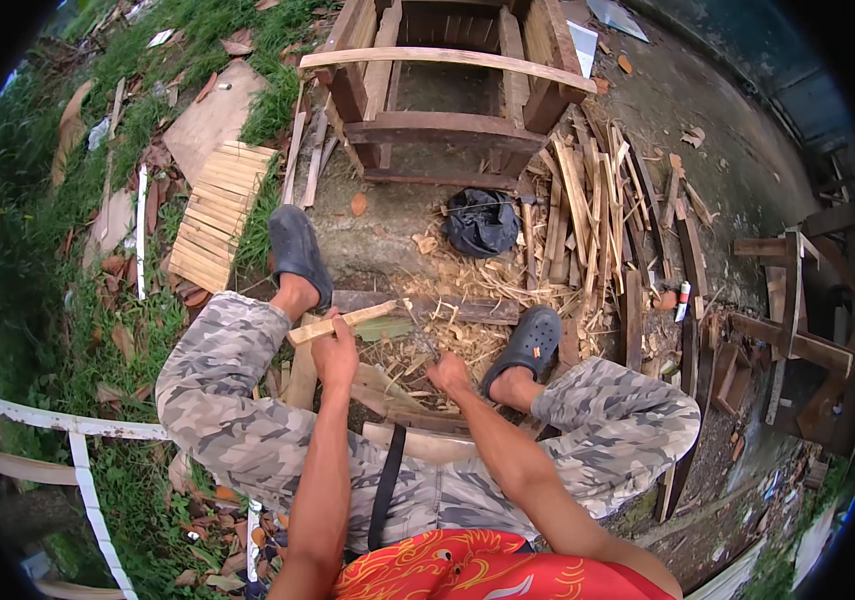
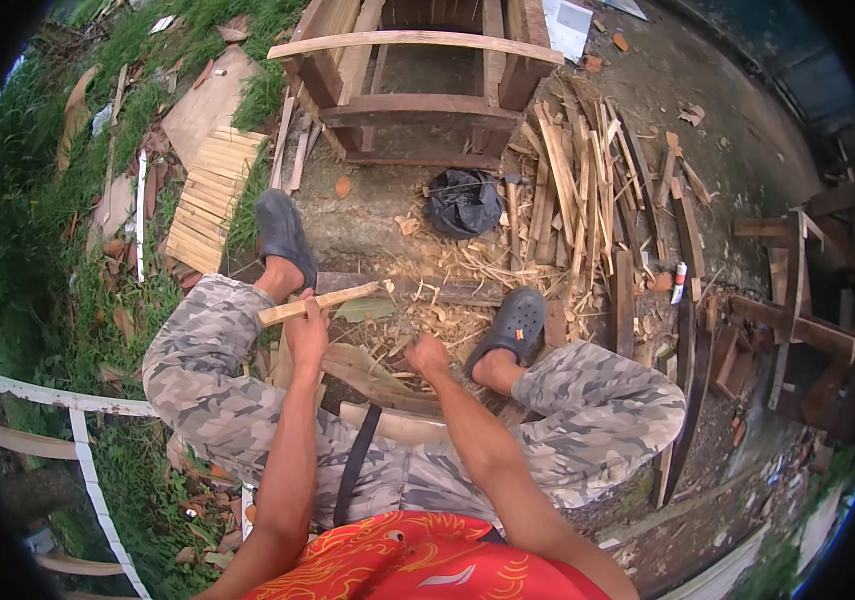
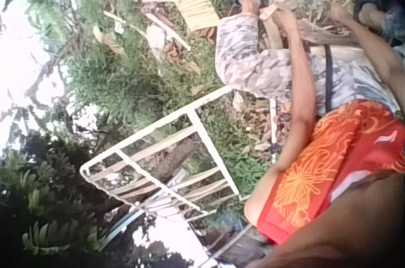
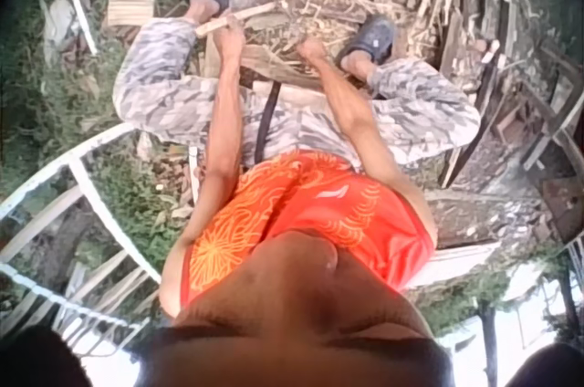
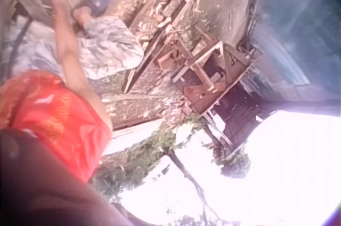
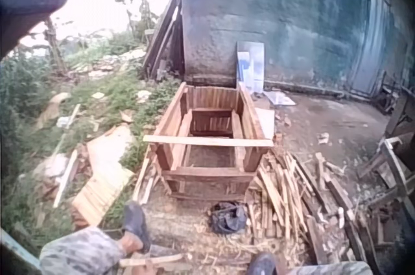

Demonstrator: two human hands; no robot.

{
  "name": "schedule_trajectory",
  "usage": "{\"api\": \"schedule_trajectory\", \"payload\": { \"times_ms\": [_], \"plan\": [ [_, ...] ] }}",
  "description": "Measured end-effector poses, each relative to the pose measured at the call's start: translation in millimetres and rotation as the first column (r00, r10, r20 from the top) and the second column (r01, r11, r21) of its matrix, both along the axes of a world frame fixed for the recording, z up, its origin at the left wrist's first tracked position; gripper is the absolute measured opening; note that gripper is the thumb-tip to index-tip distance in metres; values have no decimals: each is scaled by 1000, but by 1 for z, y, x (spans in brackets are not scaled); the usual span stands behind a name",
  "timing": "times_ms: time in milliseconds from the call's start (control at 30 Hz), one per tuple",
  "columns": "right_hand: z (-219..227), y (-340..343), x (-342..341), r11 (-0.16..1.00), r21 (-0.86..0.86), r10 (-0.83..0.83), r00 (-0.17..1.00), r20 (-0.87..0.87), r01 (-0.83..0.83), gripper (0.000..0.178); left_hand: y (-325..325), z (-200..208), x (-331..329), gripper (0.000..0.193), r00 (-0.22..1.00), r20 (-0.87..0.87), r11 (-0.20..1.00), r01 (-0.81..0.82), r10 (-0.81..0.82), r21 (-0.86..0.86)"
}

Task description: The person sits on the ground and uses a knife to shave thin strips from small wooden pieces. The shaved wood is placed on a nearby wooden frame.

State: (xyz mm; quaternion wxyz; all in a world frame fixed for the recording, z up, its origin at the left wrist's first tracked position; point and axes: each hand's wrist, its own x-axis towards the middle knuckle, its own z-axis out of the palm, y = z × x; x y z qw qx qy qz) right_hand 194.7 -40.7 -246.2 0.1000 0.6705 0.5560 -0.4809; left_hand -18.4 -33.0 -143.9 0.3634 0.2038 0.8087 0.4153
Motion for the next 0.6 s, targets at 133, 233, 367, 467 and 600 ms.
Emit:
{"api": "schedule_trajectory", "payload": {
  "times_ms": [133, 233, 367, 467, 600],
  "plan": [
    [-1, 8, 2, 978, 147, -120, 974, -193, 150, 39, 9, -7, 1, 37, 991, -122, 998, 54, -52, 10],
    [3, 14, 2, 992, -126, 23, 995, 102, -10, 41, 11, -7, 0, 37, 991, -119, 998, 58, -61, -26],
    [11, 19, -4, 999, -48, -11, 997, 79, 15, 39, 12, -6, -2, 36, 993, -119, 999, 29, -25, 30],
    [9, 24, -9, 961, 133, -189, 928, -321, 242, 40, 13, -4, 3, 35, 997, -66, 999, 42, -41, 15],
    [-5, 24, -12, 996, -84, 26, 998, 49, -21, 41, 10, 4, 8, 35, 981, -163, 994, 104, -107, -24]
  ]
}}
